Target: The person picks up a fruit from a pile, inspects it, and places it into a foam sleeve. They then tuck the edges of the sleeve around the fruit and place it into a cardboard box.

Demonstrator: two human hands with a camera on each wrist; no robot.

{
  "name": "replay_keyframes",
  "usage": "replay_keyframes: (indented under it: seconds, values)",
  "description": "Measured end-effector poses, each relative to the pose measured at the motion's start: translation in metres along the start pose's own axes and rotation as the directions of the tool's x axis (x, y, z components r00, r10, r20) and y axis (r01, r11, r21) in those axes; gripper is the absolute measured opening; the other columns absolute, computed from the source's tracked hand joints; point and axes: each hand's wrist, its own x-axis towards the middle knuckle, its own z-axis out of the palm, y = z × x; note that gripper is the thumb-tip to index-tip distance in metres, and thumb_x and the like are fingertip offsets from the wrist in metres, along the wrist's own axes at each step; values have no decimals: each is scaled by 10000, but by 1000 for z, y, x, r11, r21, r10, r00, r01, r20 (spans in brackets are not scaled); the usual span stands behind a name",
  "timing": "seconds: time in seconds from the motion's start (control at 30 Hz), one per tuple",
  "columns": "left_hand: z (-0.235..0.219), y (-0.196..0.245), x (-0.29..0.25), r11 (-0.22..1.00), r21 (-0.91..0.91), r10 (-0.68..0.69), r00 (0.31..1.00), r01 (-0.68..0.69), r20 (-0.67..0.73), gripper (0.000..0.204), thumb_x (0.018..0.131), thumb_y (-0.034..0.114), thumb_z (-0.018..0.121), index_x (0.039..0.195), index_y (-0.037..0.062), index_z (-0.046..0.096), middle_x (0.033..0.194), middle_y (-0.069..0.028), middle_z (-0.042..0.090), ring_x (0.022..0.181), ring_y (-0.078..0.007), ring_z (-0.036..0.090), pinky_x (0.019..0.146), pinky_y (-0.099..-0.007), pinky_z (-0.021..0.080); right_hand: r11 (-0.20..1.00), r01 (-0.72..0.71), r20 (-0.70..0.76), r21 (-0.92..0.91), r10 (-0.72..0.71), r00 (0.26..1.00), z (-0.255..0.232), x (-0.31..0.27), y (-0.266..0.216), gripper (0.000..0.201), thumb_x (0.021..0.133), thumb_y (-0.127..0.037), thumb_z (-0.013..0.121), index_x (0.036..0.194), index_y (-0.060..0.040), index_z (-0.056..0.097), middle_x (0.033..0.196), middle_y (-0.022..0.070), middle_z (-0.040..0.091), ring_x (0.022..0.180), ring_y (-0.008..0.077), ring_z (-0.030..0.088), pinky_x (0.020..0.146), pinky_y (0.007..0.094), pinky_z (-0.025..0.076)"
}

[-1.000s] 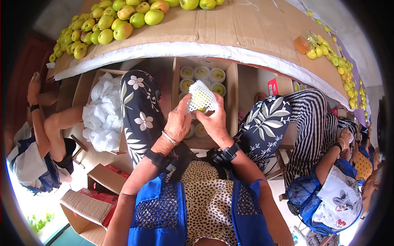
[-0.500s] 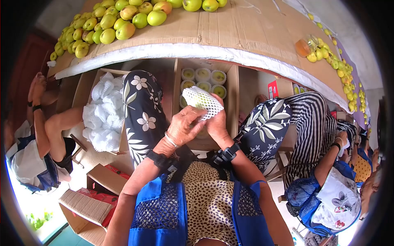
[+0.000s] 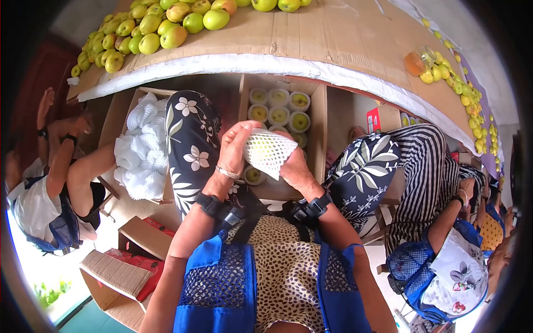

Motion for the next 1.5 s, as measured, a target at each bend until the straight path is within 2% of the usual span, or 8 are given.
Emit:
replay_keyframes:
  seconds: [0.1, 0.4, 0.47, 0.53, 0.73, 0.87, 1.03, 1.5]
  values:
    - [-4, -8, 0, 999, 28, 31, 998, -30, -62, 267, 866, 238, 509, 983, 10, 586, 871, -59, 621, 770, -130, 590, 721, -267, 476, 995, 42, -50, 87, -38, 998, 6, -1, 0, 517, 637, -18, 630, 1114, -3, 432, 1056, 76, 547, 971, 124, 521, 857, 261, 416]
    - [7, -3, -11, 913, -267, -331, 942, 307, -49, 335, 894, 254, 362, 1040, 1, 525, 957, -112, 599, 877, -213, 586, 809, -331, 462, 723, 84, -30, -686, -143, 989, 12, -8, -19, 552, 612, -108, 706, 1088, -11, 445, 1082, 188, 532, 989, 315, 539, 838, 342, 433]
    - [-19, -25, -7, 905, 425, -20, 1000, 27, -22, 335, 894, 263, 359, 1023, 6, 531, 963, -118, 600, 885, -225, 583, 827, -347, 453, 678, 148, 8, -720, -205, 979, 17, -10, -32, 565, 622, -134, 712, 1102, -12, 440, 1093, 193, 525, 994, 328, 531, 833, 358, 433]
    - [-10, -14, -7, 870, -398, -294, 954, 291, 56, 355, 894, 283, 346, 1018, 8, 533, 970, -127, 600, 904, -243, 574, 844, -369, 443, 695, 136, -5, -706, -197, 980, 20, -11, -51, 581, 633, -153, 715, 1120, -12, 431, 1101, 195, 517, 999, 338, 524, 831, 366, 432]
    - [3, 3, -11, 867, -434, -213, 970, 243, 117, 355, 874, 240, 357, 1095, -8, 483, 1010, -136, 572, 938, -240, 552, 847, -356, 437, 787, 313, -168, -531, -460, 872, 13, -15, -71, 453, 663, -129, 704, 1069, -60, 514, 1149, 162, 487, 1028, 313, 507, 822, 363, 433]
    - [1, 1, -10, 893, -394, -219, 975, 219, 45, 366, 874, 245, 339, 1084, -14, 491, 1019, -138, 573, 952, -236, 551, 860, -343, 431, 380, 456, 141, -805, -624, 769, 12, -10, -57, 338, 623, -116, 712, 938, -93, 592, 1224, 143, 426, 1148, 357, 381, 914, 445, 334]
    - [15, 10, -17, 994, -54, -97, 995, 99, 31, 370, 892, 249, 305, 1069, -10, 501, 1014, -107, 584, 951, -198, 557, 872, -305, 425, 233, 217, 121, -948, -365, 923, 26, -14, -54, 440, 506, -177, 755, 868, 23, 605, 1329, 216, 221, 1220, 420, 212, 939, 508, 236]
    - [6, -2, -12, 914, -339, -252, 967, 222, -47, 393, 880, 243, 314, 1108, -28, 485, 1030, -143, 583, 932, -221, 571, 857, -326, 440, 244, 204, 89, -948, -413, 906, 22, -7, -36, 410, 513, -108, 706, 862, 74, 587, 1320, 210, 241, 1210, 400, 245, 938, 475, 247]
